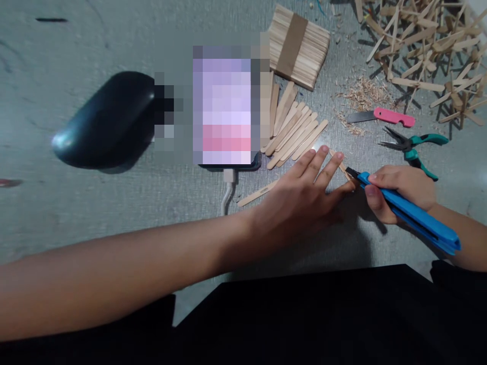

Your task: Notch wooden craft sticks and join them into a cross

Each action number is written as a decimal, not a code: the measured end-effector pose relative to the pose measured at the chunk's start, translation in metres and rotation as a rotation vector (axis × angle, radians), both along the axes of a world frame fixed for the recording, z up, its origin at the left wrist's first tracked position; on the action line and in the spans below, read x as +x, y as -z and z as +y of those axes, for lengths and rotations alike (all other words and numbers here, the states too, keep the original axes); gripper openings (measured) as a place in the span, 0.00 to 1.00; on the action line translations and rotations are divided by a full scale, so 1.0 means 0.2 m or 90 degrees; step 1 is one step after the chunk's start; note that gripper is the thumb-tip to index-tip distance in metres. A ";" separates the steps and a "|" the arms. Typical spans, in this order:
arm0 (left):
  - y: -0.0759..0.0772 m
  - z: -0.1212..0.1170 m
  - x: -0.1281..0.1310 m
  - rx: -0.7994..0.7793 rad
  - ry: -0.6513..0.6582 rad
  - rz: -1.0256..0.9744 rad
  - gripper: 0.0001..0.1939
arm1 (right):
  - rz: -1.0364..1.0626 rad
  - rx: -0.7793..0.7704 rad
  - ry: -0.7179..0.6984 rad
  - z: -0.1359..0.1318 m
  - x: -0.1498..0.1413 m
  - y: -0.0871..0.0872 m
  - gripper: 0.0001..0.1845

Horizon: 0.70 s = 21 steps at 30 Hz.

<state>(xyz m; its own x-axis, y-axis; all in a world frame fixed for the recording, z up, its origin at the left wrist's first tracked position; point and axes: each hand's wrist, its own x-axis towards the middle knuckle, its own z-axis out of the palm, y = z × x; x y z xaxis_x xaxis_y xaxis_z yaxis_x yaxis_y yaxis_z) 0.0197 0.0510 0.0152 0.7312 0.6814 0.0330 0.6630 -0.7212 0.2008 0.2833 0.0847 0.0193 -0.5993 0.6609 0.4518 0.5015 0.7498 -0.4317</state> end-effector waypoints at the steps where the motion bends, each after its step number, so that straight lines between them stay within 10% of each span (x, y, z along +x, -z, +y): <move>1: 0.00 0.00 0.00 -0.001 0.001 0.003 0.44 | 0.020 0.053 -0.020 0.01 -0.02 -0.01 0.06; 11: 0.01 -0.01 -0.01 0.002 0.009 0.002 0.35 | -0.035 0.078 -0.063 0.03 -0.09 -0.06 0.10; 21: 0.04 0.00 -0.02 0.054 -0.006 -0.001 0.42 | 0.015 0.058 -0.016 0.00 -0.03 0.07 0.02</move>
<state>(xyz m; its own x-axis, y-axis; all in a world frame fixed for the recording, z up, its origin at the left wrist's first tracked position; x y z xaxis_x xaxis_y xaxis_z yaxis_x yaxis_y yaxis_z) 0.0160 0.0516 0.0066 0.7251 0.6826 0.0910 0.6693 -0.7297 0.1403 0.2766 0.0842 0.0053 -0.6037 0.6018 0.5230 0.4727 0.7984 -0.3730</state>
